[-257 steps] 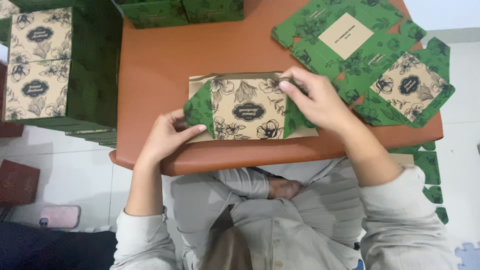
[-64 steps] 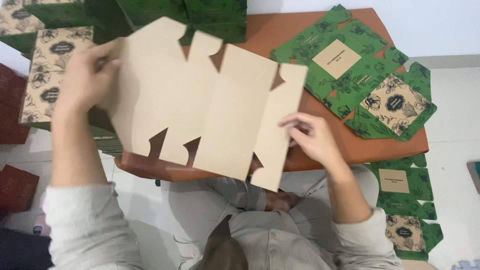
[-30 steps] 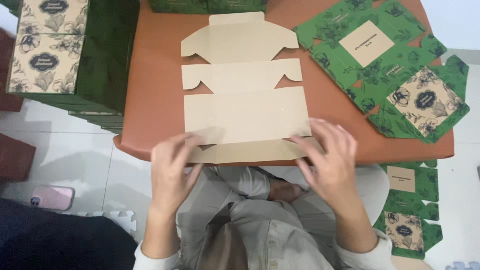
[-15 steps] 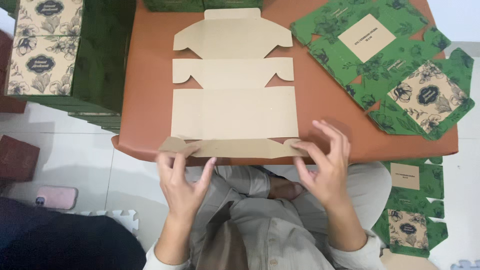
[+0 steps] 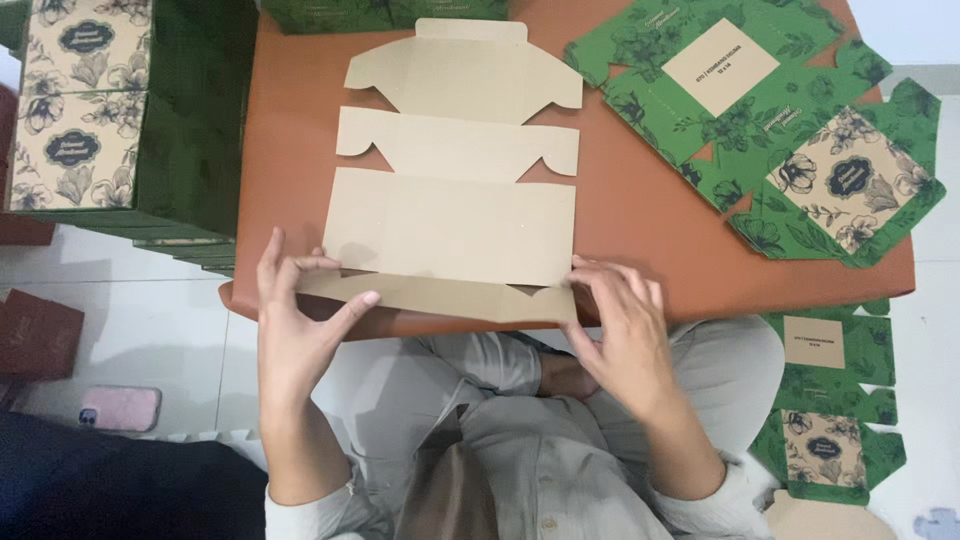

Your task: The person folds a flat cardboard sheet into a box shape, then places a green patterned paper insert inside. They fold the flaps to secure the insert and complete the box assembly.

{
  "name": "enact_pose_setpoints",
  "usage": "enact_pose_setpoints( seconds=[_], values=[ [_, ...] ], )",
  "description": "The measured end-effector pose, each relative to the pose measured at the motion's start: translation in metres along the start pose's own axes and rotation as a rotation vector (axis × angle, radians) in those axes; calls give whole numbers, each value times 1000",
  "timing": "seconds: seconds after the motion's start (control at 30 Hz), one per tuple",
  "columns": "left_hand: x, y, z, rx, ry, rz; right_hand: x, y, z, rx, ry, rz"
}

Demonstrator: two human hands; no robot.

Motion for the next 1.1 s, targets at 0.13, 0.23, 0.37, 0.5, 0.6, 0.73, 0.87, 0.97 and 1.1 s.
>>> enact_pose_setpoints(
  seconds=[0.13, 0.23, 0.37, 0.5, 0.6, 0.73, 0.87, 0.97, 1.1],
  values=[
    [11, 5, -6, 23, 6, 2, 6, 2, -3, 57, -88, 41],
    [12, 6, -3, -10, 2, 14, 0, -2, -5, 44, -357, 83],
    [17, 7, -3, -19, -6, 44, -15, -6, -3, 12, -513, 43],
    [10, 5, 0, -39, -42, 30, -34, -10, -4, 2, -356, 4],
    [15, 4, -9, 0, -85, 48, -41, -9, 1, -9, -194, -85],
    [7, 8, -6, 58, -350, 183, -52, -5, 7, 4, -81, -289],
    [30, -9, -18, 63, -514, 274, -52, -3, 14, -5, -54, -320],
    [29, -54, -7, -72, -547, 320, -52, -3, 13, 56, -71, -321],
    [7, -118, 35, -397, -633, 310, -50, -3, 13, 92, -114, -286]
  ],
)
Point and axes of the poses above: each hand's wrist, its own y-axis away from the middle knuckle, its own z-axis out of the palm, x = y × z, the point moved 9 cm from there along -y, towards the middle knuckle, and after that the axes turned 15 degrees about -y, right-handed, at the moved point
